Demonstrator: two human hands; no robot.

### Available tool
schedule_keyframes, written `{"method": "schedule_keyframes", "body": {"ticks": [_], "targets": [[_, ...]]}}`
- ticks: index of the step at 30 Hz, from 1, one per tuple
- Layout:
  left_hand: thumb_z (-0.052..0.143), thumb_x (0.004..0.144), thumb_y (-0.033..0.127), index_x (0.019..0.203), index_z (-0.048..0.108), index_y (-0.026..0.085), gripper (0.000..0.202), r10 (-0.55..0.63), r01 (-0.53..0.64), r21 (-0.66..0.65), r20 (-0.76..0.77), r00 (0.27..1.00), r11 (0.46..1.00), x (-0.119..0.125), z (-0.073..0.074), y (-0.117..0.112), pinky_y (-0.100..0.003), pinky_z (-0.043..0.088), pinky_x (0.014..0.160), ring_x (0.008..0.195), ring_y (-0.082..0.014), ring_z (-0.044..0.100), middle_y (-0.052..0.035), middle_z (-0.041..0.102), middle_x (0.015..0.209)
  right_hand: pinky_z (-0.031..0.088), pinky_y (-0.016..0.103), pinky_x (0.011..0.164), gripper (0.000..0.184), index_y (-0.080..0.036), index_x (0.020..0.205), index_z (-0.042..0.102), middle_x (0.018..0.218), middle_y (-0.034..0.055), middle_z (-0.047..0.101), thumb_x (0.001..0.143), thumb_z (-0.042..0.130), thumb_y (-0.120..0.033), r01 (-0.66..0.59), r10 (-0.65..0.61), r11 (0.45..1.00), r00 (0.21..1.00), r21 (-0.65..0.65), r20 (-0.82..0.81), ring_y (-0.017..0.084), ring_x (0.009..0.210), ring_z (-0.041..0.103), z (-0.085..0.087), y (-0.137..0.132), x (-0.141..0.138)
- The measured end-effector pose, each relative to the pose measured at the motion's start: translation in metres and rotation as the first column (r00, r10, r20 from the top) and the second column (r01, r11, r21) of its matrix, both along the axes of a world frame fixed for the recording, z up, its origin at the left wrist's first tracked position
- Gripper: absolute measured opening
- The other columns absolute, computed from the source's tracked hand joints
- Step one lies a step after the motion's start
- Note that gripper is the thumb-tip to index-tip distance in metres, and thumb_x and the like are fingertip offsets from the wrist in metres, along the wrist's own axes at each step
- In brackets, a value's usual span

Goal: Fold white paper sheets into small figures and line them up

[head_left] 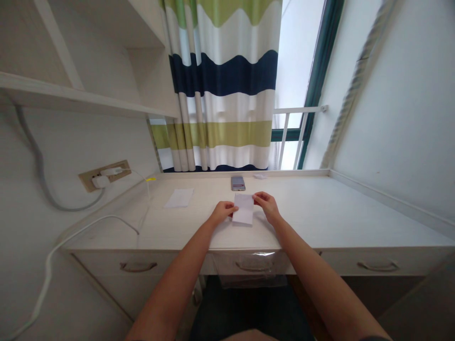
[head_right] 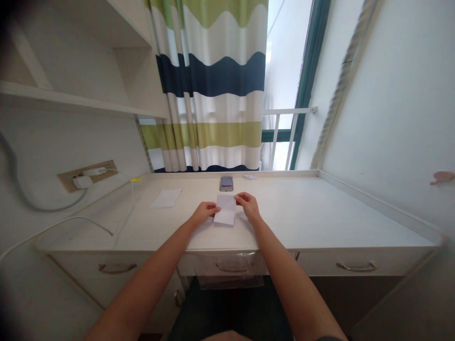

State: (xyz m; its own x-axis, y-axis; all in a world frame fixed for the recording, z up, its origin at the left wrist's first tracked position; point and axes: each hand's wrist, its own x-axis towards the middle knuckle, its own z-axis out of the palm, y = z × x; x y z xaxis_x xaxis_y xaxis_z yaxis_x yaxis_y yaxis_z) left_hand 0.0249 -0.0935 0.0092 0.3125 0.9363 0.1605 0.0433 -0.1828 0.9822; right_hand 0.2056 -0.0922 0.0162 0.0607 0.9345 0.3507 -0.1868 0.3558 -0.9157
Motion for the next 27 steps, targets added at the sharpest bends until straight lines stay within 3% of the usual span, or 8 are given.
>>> {"method": "schedule_keyframes", "body": {"ticks": [4,8,12,23,27], "targets": [[0.068,0.05,0.037,0.062,0.06,0.008,0.032,-0.002,0.002,0.013,-0.002,1.0,1.0,0.0,0.001,-0.001,-0.024,0.042,0.053,0.052,-0.0107,0.051,-0.002,0.057,0.056,0.044,0.026,0.061,0.022,-0.018,0.061,0.054,0.059,-0.003,0.055,0.054,0.066,-0.035,-0.035,0.034,0.999,0.999,-0.027,-0.025,0.01,0.056,0.05,0.003,-0.004,-0.001],[0.069,0.049,0.038,0.064,0.06,0.009,0.034,0.026,-0.026,0.013,0.026,0.999,1.0,-0.001,0.0,0.002,-0.025,0.043,0.054,0.055,-0.0121,0.053,-0.0034,0.059,0.06,0.044,0.025,0.056,0.026,-0.019,0.07,0.056,0.064,-0.0008,0.058,0.061,0.06,-0.042,-0.148,0.154,0.978,0.988,-0.146,0.029,0.011,0.058,0.054,0.004,-0.011,-0.003],[0.069,0.049,0.039,0.068,0.06,0.009,0.036,0.078,-0.081,0.018,0.099,0.992,0.997,-0.003,-0.001,0.005,-0.026,0.044,0.057,0.059,-0.0135,0.055,-0.0045,0.061,0.066,0.045,0.026,0.057,0.027,-0.016,0.071,0.058,0.064,0.0011,0.062,0.054,0.067,-0.036,-0.262,0.289,0.944,0.949,-0.198,0.126,0.012,0.057,0.056,0.003,-0.014,-0.006],[0.066,0.054,0.035,0.086,0.056,0.013,0.041,0.063,-0.055,-0.044,0.21,0.976,0.998,0.0,0.001,0.001,-0.026,0.045,0.055,0.057,-0.0116,0.054,-0.0019,0.059,0.067,0.045,0.027,0.057,0.028,-0.017,0.076,0.061,0.061,0.0005,0.063,0.052,0.068,-0.03,-0.243,0.252,0.952,0.967,-0.186,0.029,0.012,0.054,0.056,-0.004,-0.004,-0.004],[0.061,0.057,0.027,0.08,0.06,0.012,0.028,0.01,-0.007,-0.014,0.248,0.969,1.0,-0.001,0.003,0.0,-0.023,0.043,0.053,0.057,-0.0096,0.052,-0.002,0.058,0.067,0.044,0.026,0.059,0.024,-0.017,0.078,0.064,0.066,0.0011,0.063,0.057,0.064,-0.029,-0.294,0.306,0.943,0.951,-0.154,0.054,0.011,0.059,0.056,-0.002,-0.007,-0.003]]}}
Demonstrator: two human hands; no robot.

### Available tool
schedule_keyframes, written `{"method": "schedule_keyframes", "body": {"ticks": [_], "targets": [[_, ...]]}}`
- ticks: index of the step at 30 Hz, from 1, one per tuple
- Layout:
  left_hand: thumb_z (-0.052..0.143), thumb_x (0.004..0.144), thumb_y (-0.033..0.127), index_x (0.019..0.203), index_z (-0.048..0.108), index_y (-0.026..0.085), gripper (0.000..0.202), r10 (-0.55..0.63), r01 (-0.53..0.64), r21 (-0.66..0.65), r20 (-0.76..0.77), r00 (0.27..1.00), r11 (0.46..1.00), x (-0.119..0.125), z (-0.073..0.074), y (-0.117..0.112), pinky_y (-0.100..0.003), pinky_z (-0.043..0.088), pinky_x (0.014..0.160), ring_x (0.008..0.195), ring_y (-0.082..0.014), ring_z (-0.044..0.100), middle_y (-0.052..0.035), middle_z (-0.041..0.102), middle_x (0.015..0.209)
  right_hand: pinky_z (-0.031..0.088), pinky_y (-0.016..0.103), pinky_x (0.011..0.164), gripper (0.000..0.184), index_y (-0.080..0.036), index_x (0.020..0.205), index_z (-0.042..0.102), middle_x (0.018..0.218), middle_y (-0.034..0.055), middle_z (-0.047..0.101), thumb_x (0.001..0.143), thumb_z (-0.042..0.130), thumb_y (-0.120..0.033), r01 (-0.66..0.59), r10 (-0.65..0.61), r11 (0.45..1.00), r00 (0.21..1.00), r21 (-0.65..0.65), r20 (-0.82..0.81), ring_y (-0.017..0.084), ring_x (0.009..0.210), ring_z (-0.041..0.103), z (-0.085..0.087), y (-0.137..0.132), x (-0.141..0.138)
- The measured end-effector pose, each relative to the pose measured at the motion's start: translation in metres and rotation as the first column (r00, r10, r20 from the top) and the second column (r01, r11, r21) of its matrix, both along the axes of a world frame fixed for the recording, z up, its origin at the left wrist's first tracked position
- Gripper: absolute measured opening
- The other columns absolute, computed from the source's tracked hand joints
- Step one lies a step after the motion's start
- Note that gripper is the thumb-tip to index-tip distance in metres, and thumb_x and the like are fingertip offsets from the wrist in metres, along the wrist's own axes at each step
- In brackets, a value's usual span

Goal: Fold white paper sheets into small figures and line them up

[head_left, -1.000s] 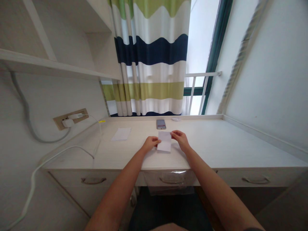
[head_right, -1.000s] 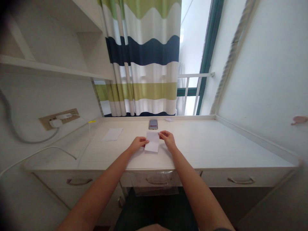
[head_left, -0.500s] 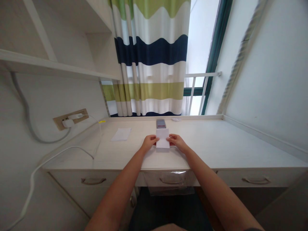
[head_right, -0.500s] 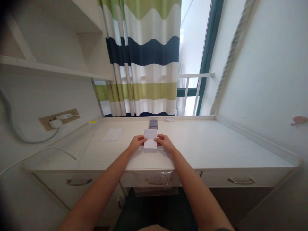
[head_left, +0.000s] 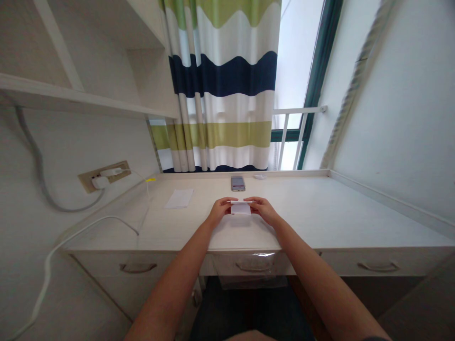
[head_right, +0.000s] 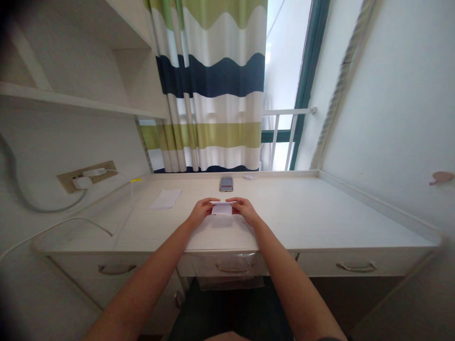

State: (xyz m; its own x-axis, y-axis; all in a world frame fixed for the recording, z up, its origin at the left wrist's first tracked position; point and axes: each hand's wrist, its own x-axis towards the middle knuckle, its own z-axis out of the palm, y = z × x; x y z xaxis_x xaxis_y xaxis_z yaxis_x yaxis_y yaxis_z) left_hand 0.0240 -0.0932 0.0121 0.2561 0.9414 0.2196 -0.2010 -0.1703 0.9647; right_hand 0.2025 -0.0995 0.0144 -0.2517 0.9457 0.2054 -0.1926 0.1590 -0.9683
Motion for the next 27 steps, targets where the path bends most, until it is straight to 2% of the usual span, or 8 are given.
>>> {"method": "schedule_keyframes", "body": {"ticks": [4,8,11,15,18,23,27], "targets": [[0.053,0.059,0.02,0.069,0.062,0.012,0.016,-0.019,0.019,0.017,0.027,0.999,1.0,-0.0017,-0.001,0.0015,-0.022,0.042,0.054,0.056,-0.009,0.052,-0.0015,0.057,0.063,0.042,0.025,0.061,0.018,-0.018,0.074,0.065,0.065,0.0002,0.061,0.061,0.058,-0.029,-0.017,0.016,0.999,1.0,0.036,0.017,0.01,0.059,0.053,0.0019,-0.0028,-0.0006],[0.05,0.063,0.023,0.068,0.062,0.011,0.018,-0.004,0.004,0.028,-0.027,1.0,1.0,-0.0021,-0.0005,0.0001,-0.021,0.042,0.054,0.06,-0.0092,0.051,-0.003,0.058,0.068,0.04,0.024,0.059,0.019,-0.016,0.07,0.065,0.066,0.0003,0.06,0.063,0.056,-0.031,0.042,-0.049,0.996,0.994,0.08,0.097,0.009,0.059,0.05,0.0042,-0.0051,-0.0023],[0.058,0.06,0.027,0.074,0.061,0.011,0.021,0.035,-0.029,0.05,-0.123,0.992,0.998,-0.0011,0.0014,-0.003,-0.02,0.042,0.053,0.061,-0.0089,0.051,-0.0025,0.057,0.07,0.04,0.023,0.056,0.022,-0.016,0.076,0.062,0.056,-0.0032,0.055,0.058,0.062,-0.03,0.06,-0.078,0.99,0.988,0.131,0.135,0.009,0.054,0.048,0.005,-0.006,-0.0029],[0.067,0.053,0.028,0.094,0.055,0.015,0.045,0.047,-0.03,0.104,-0.169,0.985,0.994,0.0003,0.0025,-0.0059,-0.02,0.043,0.051,0.059,-0.009,0.052,-0.0005,0.055,0.072,0.042,0.025,0.056,0.036,-0.018,0.089,0.057,0.047,-0.0074,0.05,0.055,0.065,-0.029,0.038,-0.055,0.987,0.993,0.154,0.105,0.009,0.05,0.048,0.0039,-0.0057,-0.0031],[0.067,0.053,0.029,0.106,0.047,0.018,0.058,0.027,-0.014,0.077,-0.179,0.984,0.997,0.0011,0.0018,-0.0056,-0.02,0.042,0.049,0.059,-0.0102,0.054,0.0002,0.056,0.071,0.042,0.026,0.056,0.037,-0.017,0.089,0.057,0.046,-0.0071,0.051,0.055,0.066,-0.029,0.038,-0.06,0.986,0.989,0.16,0.133,0.009,0.049,0.048,0.003,-0.005,-0.0039],[0.068,0.051,0.03,0.078,0.058,0.01,0.035,0.075,-0.06,0.068,-0.245,0.967,0.996,0.0021,-0.0004,-0.0007,-0.019,0.036,0.046,0.051,-0.0082,0.049,0.0002,0.056,0.061,0.043,0.025,0.054,0.036,-0.014,0.084,0.058,0.049,-0.0048,0.054,0.054,0.067,-0.032,0.041,-0.065,0.99,0.982,0.133,0.175,0.009,0.049,0.049,0.0021,-0.003,-0.0052],[0.069,0.049,0.031,0.075,0.059,0.01,0.035,0.11,-0.095,0.077,-0.236,0.965,0.993,0.0021,-0.0007,0.0006,-0.019,0.034,0.047,0.051,-0.0083,0.049,0.0008,0.056,0.059,0.043,0.024,0.051,0.031,-0.013,0.07,0.057,0.05,-0.0033,0.054,0.051,0.069,-0.034,0.065,-0.075,0.996,0.979,0.056,0.189,0.008,0.048,0.049,0.0001,-0.0003,-0.0054]]}}
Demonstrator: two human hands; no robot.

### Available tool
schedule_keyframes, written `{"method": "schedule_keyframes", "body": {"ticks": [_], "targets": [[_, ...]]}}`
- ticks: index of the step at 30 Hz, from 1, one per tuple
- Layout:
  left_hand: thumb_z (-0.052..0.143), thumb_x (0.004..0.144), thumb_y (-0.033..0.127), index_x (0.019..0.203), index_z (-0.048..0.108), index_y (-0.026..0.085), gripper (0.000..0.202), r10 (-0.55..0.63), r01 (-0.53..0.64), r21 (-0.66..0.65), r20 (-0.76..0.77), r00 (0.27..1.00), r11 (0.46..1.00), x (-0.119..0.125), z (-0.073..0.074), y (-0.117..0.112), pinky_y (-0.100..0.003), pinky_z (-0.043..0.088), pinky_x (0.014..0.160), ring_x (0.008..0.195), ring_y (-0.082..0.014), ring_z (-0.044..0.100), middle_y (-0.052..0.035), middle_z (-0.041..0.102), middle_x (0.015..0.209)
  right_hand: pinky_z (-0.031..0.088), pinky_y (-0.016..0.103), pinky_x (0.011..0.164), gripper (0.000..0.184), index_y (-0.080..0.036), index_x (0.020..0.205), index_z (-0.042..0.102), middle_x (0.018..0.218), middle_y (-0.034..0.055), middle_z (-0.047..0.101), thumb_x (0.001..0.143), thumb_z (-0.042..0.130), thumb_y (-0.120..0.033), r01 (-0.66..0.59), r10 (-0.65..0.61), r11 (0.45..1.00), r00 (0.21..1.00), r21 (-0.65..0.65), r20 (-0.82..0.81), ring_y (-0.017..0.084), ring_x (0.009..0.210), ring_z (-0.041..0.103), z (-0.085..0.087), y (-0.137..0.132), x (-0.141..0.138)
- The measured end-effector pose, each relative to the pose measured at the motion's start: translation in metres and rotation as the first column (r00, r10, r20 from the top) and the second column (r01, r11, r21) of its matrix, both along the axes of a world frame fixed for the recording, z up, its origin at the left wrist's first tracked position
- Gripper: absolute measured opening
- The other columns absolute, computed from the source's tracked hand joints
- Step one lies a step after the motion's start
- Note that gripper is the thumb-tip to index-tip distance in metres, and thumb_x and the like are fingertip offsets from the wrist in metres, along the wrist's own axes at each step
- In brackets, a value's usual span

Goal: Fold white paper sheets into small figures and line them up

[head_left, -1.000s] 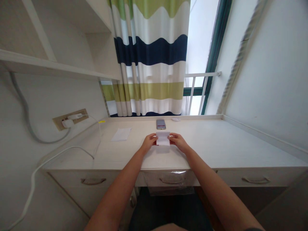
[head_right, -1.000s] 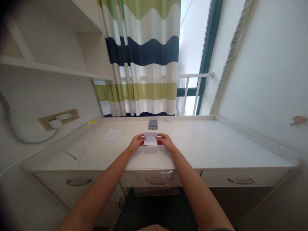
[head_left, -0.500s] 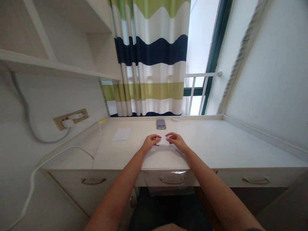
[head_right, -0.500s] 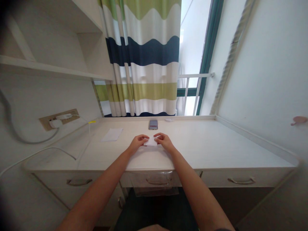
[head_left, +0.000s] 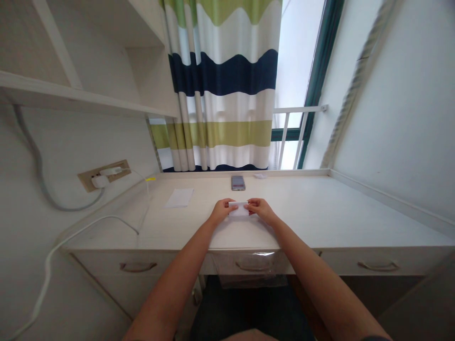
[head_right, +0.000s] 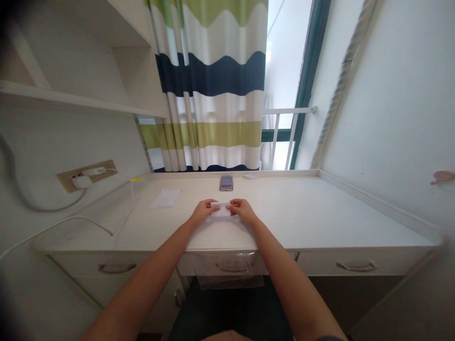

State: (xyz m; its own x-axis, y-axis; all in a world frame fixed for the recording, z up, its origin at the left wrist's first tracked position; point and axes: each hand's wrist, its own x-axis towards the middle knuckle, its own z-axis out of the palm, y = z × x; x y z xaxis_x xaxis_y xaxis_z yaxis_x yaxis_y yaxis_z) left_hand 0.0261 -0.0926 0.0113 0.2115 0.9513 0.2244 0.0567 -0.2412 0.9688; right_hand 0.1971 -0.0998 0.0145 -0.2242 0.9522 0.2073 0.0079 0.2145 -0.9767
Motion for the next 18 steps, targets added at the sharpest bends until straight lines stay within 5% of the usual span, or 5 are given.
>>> {"method": "schedule_keyframes", "body": {"ticks": [18], "targets": [[0.069,0.049,0.031,0.072,0.059,0.01,0.032,-0.007,0.007,0.029,-0.004,1.0,1.0,0.0003,0.0027,-0.0044,-0.021,0.036,0.051,0.054,-0.0091,0.05,-0.0005,0.058,0.061,0.042,0.025,0.054,0.03,-0.013,0.065,0.056,0.051,-0.0027,0.056,0.046,0.072,-0.029,-0.007,0.007,1.0,1.0,0.006,-0.026,0.009,0.049,0.05,-0.0017,0.0021,-0.0001]]}}
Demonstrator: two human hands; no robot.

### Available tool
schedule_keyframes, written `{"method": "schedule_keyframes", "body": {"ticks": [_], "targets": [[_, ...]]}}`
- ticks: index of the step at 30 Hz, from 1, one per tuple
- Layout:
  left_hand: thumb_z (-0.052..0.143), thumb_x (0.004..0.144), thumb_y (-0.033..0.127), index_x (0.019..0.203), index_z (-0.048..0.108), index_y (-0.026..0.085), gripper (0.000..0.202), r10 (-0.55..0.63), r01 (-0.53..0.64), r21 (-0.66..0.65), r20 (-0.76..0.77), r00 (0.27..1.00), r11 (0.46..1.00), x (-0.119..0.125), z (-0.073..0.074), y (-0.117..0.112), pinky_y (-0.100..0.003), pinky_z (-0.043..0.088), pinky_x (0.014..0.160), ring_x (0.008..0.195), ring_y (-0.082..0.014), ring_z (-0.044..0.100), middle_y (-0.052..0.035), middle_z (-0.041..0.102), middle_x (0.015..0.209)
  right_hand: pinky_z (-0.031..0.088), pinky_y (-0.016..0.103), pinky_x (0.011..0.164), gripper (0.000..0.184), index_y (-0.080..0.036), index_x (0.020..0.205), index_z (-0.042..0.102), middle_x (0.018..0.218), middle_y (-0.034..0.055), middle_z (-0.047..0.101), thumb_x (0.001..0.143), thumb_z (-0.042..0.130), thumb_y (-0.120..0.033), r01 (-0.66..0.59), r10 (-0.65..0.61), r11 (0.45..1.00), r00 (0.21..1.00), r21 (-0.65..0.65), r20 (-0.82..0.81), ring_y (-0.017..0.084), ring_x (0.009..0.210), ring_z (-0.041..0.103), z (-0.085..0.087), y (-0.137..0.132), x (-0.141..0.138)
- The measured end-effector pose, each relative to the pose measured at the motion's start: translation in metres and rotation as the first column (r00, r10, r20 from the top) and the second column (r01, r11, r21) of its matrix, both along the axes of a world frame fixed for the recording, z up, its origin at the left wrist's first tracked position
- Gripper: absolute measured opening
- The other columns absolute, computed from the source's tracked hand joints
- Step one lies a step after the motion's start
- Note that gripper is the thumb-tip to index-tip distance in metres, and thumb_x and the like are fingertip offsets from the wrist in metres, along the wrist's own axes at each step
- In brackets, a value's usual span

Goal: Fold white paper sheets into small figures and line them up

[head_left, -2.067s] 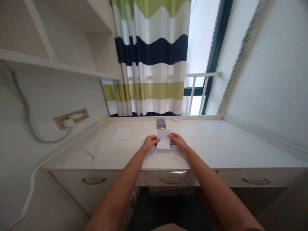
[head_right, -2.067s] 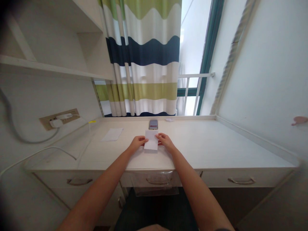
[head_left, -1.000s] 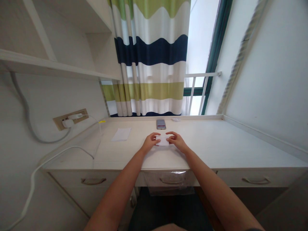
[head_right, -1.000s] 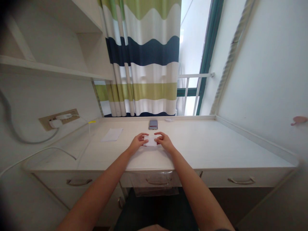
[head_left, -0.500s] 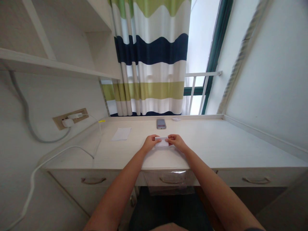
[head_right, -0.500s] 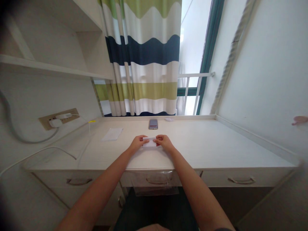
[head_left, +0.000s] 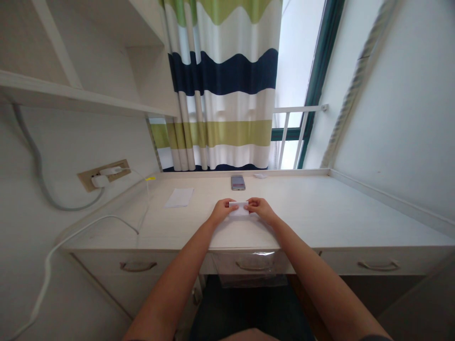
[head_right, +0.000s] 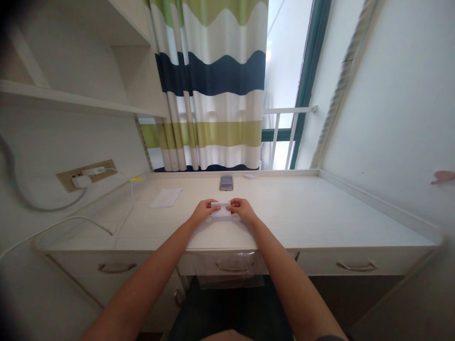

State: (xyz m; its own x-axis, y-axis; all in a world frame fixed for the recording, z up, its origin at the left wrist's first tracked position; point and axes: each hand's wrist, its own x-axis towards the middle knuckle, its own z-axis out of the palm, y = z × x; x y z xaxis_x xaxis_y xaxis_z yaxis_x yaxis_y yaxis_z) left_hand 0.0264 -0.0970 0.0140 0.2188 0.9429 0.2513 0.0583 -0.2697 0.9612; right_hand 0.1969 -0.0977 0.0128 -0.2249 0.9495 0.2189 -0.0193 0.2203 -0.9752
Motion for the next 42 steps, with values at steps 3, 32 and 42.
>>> {"method": "schedule_keyframes", "body": {"ticks": [3,32,42], "targets": [[0.069,0.049,0.03,0.072,0.059,0.01,0.032,0.009,-0.009,0.004,-0.005,1.0,1.0,0.0003,0.0,0.0002,-0.021,0.037,0.052,0.054,-0.0097,0.05,-0.0002,0.058,0.06,0.042,0.025,0.054,0.03,-0.013,0.066,0.057,0.051,-0.0024,0.056,0.046,0.072,-0.029,0.002,-0.002,1.0,1.0,0.001,0.011,0.009,0.05,0.05,0.0006,-0.0002,0.0],[0.069,0.05,0.029,0.074,0.061,0.01,0.031,-0.023,0.025,0.036,-0.048,0.999,0.999,-0.0002,-0.005,0.0036,-0.021,0.037,0.052,0.056,-0.0103,0.051,-0.0018,0.06,0.064,0.041,0.025,0.054,0.03,-0.013,0.066,0.06,0.053,-0.0015,0.055,0.055,0.064,-0.041,-0.011,0.007,0.999,0.996,0.048,0.09,0.01,0.051,0.049,0.0005,-0.0009,0.0002],[0.066,0.052,0.034,0.072,0.062,0.01,0.032,-0.052,0.052,-0.003,-0.108,0.993,0.999,0.0008,-0.0044,0.0034,-0.019,0.03,0.044,0.047,-0.0071,0.044,0.0012,0.054,0.054,0.041,0.025,0.053,0.029,-0.013,0.059,0.058,0.049,-0.0022,0.054,0.054,0.065,-0.041,0.005,-0.013,0.998,0.994,0.069,0.109,0.009,0.049,0.048,0.0009,-0.0006,0.0004]]}}
